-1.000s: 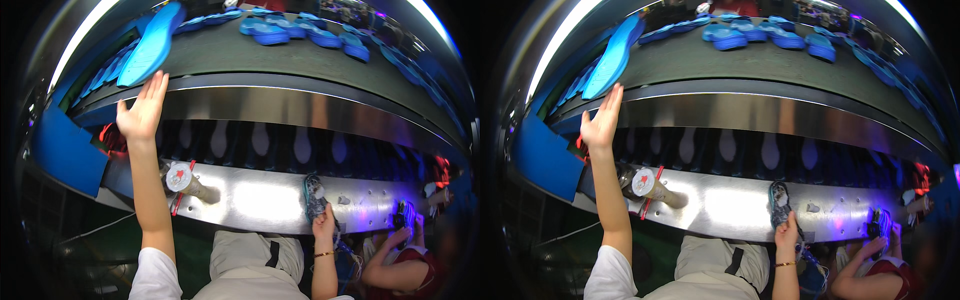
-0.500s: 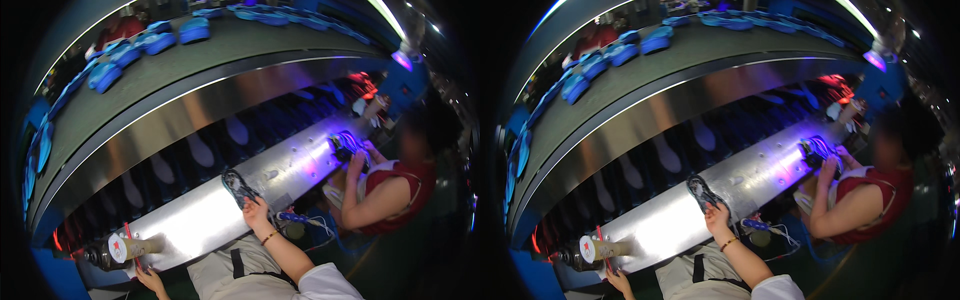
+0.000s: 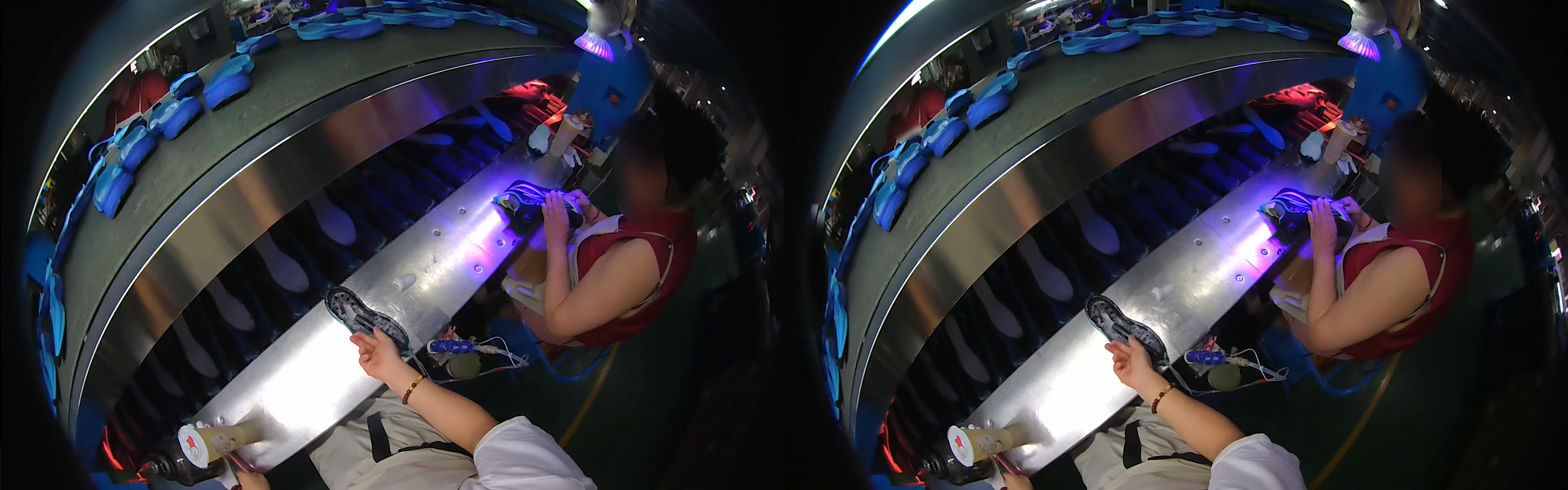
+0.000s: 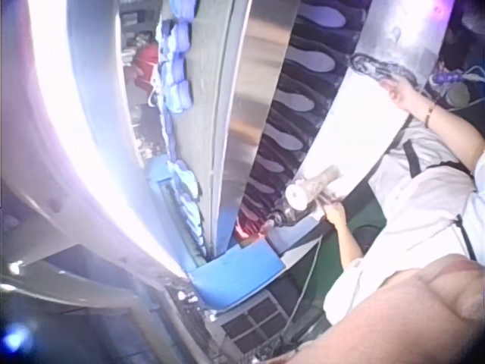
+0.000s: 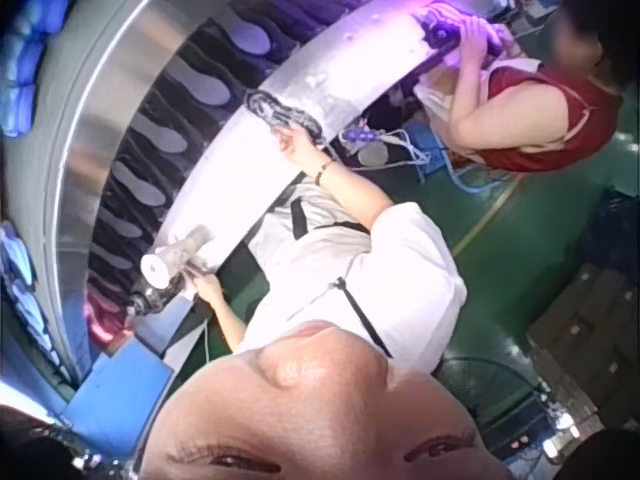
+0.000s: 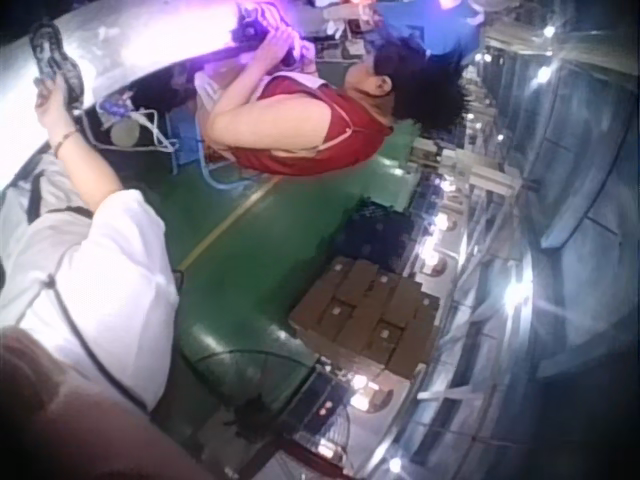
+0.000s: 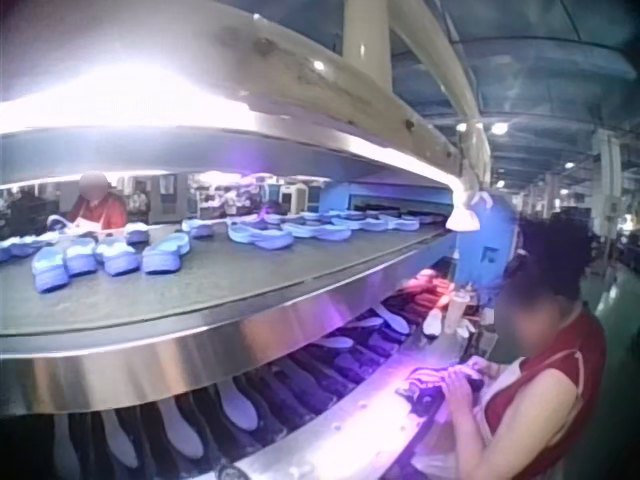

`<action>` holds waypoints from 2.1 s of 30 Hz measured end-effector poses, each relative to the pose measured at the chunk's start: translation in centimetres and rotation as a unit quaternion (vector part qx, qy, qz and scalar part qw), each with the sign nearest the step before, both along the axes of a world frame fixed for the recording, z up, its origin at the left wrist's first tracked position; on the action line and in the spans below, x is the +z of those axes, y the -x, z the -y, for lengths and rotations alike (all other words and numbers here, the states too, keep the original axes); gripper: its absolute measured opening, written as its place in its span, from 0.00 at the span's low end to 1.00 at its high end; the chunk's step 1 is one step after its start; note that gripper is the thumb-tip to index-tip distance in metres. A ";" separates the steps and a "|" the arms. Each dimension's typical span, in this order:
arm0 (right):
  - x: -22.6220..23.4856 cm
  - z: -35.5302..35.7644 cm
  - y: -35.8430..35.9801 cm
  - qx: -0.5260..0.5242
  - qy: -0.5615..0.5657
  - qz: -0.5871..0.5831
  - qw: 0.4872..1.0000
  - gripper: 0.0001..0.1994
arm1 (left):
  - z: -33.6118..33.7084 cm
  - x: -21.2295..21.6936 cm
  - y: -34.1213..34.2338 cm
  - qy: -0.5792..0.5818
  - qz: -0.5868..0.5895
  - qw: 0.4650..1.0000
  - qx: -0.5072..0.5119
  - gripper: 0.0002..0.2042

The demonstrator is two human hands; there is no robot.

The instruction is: The person applies a liquid substance to blue outsoles using a brush and then places the outsoles onto an upper conveyor belt.

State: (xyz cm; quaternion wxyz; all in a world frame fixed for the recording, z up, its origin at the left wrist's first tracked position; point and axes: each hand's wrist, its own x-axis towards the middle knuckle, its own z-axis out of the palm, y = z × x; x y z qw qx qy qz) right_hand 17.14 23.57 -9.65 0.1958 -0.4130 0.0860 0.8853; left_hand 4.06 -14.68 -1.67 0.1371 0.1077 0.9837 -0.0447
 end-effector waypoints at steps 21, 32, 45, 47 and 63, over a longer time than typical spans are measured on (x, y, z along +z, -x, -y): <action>4.4 10.7 3.2 0.306 -0.430 -0.097 0.844 0.19 | -12.6 -0.6 -11.1 -0.515 0.331 0.785 0.090 0.19; 6.3 10.8 1.9 0.260 -0.377 -0.058 0.887 0.20 | -14.4 -3.5 -12.9 -0.565 0.379 0.714 0.165 0.11; 6.0 11.2 0.4 0.311 -0.391 -0.053 0.865 0.19 | -14.6 -3.5 -13.2 -0.573 0.411 0.687 0.176 0.10; 5.1 11.9 0.3 0.311 -0.391 -0.059 0.864 0.20 | -14.6 -3.5 -13.3 -0.573 0.413 0.685 0.181 0.10; 7.5 6.6 2.4 0.273 -0.556 -0.052 0.784 0.19 | -15.7 -0.6 -10.8 -0.576 0.365 0.731 0.027 0.14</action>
